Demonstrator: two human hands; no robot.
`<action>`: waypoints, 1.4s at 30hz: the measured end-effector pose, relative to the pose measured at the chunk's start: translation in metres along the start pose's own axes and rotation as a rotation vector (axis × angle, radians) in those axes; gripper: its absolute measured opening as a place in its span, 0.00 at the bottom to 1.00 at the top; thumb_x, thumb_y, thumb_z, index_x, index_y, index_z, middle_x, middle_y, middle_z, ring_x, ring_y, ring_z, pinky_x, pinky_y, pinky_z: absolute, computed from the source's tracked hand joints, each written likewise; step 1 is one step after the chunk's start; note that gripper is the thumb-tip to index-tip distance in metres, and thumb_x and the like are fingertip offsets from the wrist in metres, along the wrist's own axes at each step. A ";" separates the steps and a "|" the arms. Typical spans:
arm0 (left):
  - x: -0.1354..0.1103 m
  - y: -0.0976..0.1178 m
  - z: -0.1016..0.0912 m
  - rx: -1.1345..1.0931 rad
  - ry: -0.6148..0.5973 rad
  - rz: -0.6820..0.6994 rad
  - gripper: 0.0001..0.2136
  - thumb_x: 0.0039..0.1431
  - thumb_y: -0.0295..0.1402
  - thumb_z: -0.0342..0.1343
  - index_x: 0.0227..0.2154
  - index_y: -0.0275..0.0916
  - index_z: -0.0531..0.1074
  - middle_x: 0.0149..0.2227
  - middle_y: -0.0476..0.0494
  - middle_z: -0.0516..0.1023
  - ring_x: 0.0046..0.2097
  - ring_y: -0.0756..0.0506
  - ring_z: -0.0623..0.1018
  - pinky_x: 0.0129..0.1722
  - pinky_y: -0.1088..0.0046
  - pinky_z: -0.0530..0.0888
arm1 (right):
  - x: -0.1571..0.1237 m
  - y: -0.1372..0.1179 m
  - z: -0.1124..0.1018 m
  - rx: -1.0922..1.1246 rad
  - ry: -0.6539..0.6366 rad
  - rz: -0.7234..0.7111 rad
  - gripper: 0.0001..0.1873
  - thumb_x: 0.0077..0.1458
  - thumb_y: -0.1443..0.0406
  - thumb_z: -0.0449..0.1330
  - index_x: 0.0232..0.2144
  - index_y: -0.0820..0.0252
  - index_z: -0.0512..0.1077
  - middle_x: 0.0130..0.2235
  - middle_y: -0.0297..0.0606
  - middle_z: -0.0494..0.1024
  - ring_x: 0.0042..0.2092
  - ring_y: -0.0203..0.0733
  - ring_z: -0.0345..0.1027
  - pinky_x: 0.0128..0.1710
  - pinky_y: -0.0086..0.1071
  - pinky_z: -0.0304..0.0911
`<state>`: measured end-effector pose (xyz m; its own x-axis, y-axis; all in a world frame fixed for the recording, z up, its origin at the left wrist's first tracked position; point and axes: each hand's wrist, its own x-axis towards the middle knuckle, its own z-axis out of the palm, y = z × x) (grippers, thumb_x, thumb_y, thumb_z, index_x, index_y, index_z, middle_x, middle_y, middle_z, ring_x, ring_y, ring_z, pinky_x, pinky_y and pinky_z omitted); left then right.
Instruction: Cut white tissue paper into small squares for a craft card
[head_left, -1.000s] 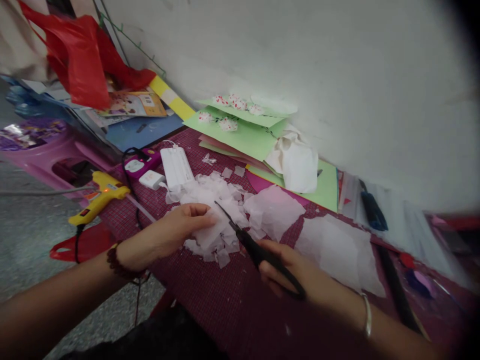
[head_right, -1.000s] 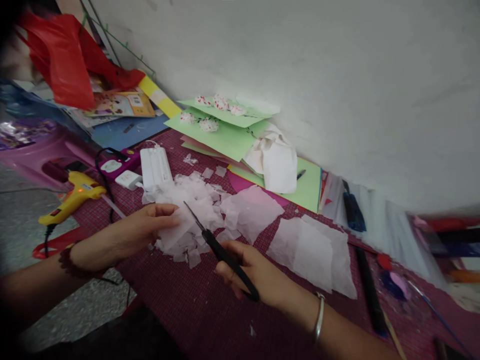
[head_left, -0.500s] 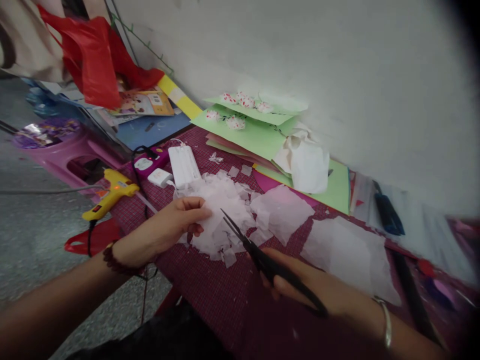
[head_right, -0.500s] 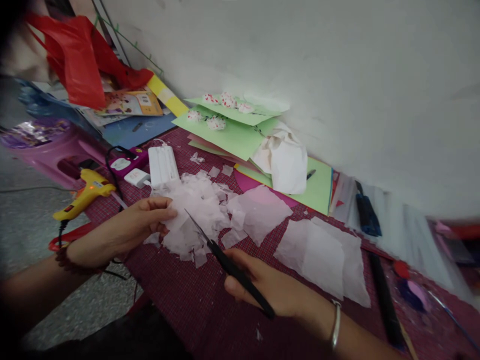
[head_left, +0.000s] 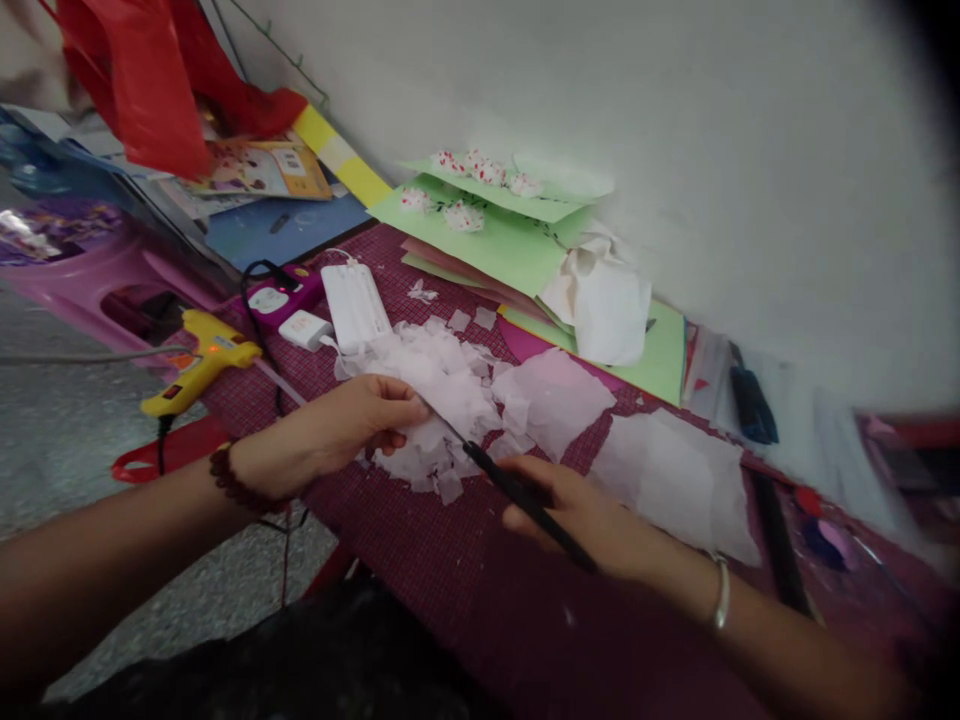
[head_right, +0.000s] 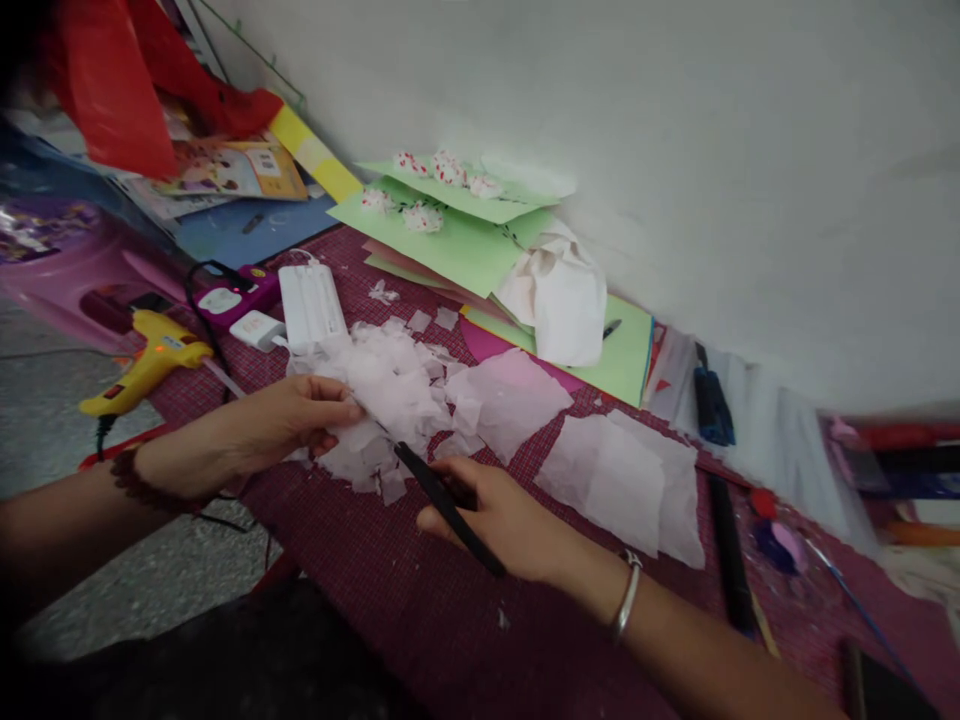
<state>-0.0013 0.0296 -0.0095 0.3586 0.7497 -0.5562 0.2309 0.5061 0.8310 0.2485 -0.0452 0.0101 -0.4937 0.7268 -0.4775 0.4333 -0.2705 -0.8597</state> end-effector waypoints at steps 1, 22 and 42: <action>-0.001 0.000 0.000 0.009 0.002 -0.002 0.10 0.42 0.37 0.64 0.20 0.38 0.70 0.20 0.53 0.67 0.20 0.54 0.65 0.22 0.77 0.63 | 0.000 0.000 0.001 0.001 0.010 0.013 0.21 0.52 0.53 0.63 0.41 0.64 0.71 0.28 0.30 0.63 0.27 0.33 0.54 0.27 0.31 0.53; 0.001 0.034 -0.017 1.054 0.391 0.821 0.12 0.63 0.36 0.50 0.41 0.35 0.74 0.45 0.38 0.75 0.39 0.46 0.74 0.39 0.70 0.69 | -0.041 0.060 0.002 0.414 -0.106 -0.164 0.36 0.60 0.40 0.53 0.51 0.66 0.68 0.32 0.34 0.69 0.29 0.33 0.63 0.29 0.30 0.58; 0.089 0.051 0.093 1.523 -0.241 0.813 0.32 0.48 0.23 0.53 0.61 0.35 0.68 0.52 0.32 0.77 0.50 0.37 0.75 0.52 0.60 0.67 | -0.157 0.107 0.022 0.039 0.319 0.041 0.29 0.54 0.64 0.64 0.59 0.54 0.69 0.53 0.43 0.78 0.51 0.53 0.71 0.49 0.45 0.69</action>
<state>0.1268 0.0826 -0.0161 0.8874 0.4414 -0.1328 0.4605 -0.8606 0.2174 0.3558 -0.2029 -0.0111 -0.2127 0.8743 -0.4363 0.4159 -0.3231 -0.8501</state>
